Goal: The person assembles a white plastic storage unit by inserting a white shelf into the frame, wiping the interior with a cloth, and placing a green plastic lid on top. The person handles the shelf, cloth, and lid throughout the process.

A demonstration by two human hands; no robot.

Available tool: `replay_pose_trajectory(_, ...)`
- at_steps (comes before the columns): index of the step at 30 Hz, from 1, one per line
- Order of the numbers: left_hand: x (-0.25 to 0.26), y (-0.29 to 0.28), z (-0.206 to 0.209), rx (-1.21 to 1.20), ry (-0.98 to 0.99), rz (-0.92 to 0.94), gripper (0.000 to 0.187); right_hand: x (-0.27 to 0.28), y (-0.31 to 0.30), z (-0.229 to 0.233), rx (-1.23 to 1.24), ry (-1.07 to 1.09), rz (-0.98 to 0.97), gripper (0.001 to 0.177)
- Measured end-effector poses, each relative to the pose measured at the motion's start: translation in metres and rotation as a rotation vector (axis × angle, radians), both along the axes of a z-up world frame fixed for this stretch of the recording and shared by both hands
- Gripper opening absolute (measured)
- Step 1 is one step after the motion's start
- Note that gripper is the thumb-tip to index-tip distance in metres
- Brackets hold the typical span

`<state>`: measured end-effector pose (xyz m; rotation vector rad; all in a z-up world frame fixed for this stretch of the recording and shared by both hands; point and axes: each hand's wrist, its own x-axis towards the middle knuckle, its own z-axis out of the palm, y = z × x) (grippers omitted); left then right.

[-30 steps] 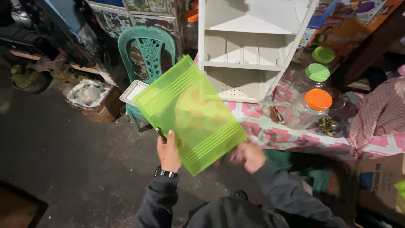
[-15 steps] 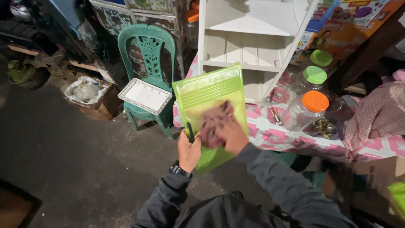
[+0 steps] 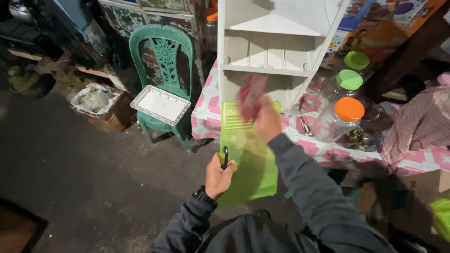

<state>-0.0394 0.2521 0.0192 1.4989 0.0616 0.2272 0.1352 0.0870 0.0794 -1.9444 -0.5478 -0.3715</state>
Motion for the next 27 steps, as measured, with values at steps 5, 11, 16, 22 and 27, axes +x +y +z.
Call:
replay_pose_trajectory(5, 0.003, 0.003, 0.008, 0.292, -0.017, 0.049, 0.013, -0.026, 0.006, -0.028, -0.257, -0.296, -0.079, 0.051)
replay_pose_trajectory(11, 0.005, 0.005, -0.006, 0.060, -0.127, -0.012, 0.023, -0.065, 0.007, -0.082, -0.491, -0.395, 0.265, 0.058)
replay_pose_trajectory(16, 0.010, 0.008, -0.018, -0.086, -0.020, 0.097, 0.014, -0.046, -0.028, -0.085, -0.481, -0.308, 0.006, 0.058)
replay_pose_trajectory(22, 0.035, 0.029, -0.014, -0.017, -0.122, 0.312, 0.019, -0.114, -0.023, -0.123, -0.618, -0.347, 0.363, 0.067)
replay_pose_trajectory(27, 0.040, 0.043, -0.006, -0.142, -0.023, 0.356, 0.017, -0.099, -0.048, -0.146, -0.734, -0.023, 0.416, 0.035)
